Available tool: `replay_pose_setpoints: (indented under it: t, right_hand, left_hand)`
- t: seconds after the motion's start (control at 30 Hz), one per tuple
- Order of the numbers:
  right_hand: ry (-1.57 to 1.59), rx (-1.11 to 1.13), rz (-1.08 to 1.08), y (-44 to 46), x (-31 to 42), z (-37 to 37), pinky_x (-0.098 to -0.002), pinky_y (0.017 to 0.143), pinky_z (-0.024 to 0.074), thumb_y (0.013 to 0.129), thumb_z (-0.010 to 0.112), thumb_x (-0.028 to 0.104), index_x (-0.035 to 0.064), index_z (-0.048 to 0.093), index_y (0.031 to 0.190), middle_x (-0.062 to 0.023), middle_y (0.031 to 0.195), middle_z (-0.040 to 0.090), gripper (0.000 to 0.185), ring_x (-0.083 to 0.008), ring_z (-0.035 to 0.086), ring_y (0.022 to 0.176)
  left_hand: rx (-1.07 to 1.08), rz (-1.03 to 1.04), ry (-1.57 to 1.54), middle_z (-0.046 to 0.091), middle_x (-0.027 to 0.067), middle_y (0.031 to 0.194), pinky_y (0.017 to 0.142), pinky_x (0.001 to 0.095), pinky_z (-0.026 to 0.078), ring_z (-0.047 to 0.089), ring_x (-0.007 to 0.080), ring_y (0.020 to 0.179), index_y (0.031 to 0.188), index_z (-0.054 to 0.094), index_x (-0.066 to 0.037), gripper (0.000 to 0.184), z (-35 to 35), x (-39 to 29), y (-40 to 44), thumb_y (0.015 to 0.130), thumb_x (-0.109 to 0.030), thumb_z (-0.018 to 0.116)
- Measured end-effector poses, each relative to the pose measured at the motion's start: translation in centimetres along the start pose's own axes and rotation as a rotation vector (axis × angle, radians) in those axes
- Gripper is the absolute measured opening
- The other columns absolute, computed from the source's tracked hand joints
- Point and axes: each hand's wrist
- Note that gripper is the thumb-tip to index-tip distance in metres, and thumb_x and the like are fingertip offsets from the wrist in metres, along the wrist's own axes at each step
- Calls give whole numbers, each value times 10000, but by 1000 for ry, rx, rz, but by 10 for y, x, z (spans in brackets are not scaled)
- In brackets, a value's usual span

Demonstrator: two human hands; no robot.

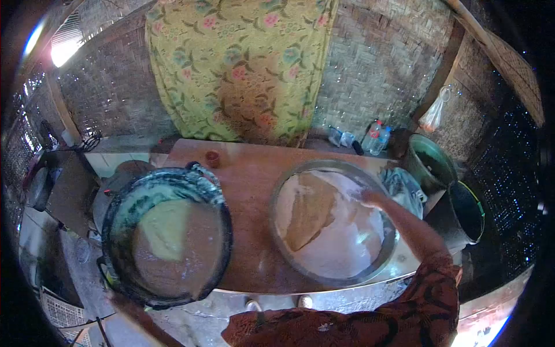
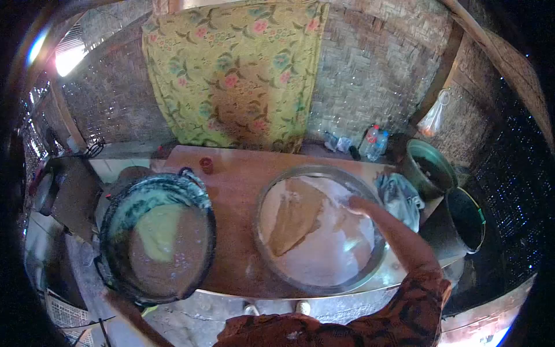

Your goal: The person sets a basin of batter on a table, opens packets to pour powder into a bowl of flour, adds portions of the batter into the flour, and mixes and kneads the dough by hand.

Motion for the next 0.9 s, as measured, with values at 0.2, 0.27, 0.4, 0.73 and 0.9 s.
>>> replay_pose_setpoints:
  t: [0.2, 0.27, 0.4, 0.73, 0.9]
  right_hand:
    - [-129, -85, -131, -5, -22, 24, -459, 903, 439, 863, 499, 593, 40, 618, 1100, -213, 1090, 624, 614, -335, 592, 1018]
    - [-129, -114, -187, -1, -19, 29, -465, 881, 446, 857, 514, 560, 34, 626, 1057, -215, 1052, 628, 573, -344, 597, 985]
    - [-94, -177, -259, -2, -8, 37, -476, 835, 459, 844, 545, 493, 24, 642, 971, -218, 976, 635, 495, -362, 607, 919]
    - [-7, -335, -237, 13, 28, 52, -505, 722, 491, 814, 622, 325, -3, 682, 756, -225, 788, 653, 339, -408, 632, 754]
    - [-141, -66, -223, 74, 12, -12, -506, 752, 492, 830, 645, 417, -36, 689, 899, -226, 924, 679, 460, -401, 642, 830]
  left_hand:
    - [-13, 1230, 209, 399, 271, 1421, 1140, 486, 276, 385, 367, 1341, 1315, 428, 22, 446, 149, -61, -199, 1025, -313, 374]
    - [277, 1204, 153, 376, 256, 1443, 1150, 515, 255, 374, 393, 1345, 1307, 415, 1, 388, 180, -19, -234, 1028, -260, 349]
    - [696, 794, 577, 398, 229, 1431, 1137, 458, 270, 383, 354, 1344, 1316, 415, -2, 412, 215, 117, -259, 1017, -284, 395]
    - [802, 1132, 982, 432, 175, 1396, 1120, 439, 253, 388, 314, 1314, 1339, 414, -1, 508, 265, 203, -277, 1023, -394, 357]
    - [923, 481, 491, 415, 216, 1408, 1121, 477, 234, 341, 362, 1353, 1335, 427, -2, 634, 287, 158, -325, 1008, -515, 251]
Point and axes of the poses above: each hand's wrist, its own y-axis towards the middle knuckle, its own z-axis out of the palm, x = y × z
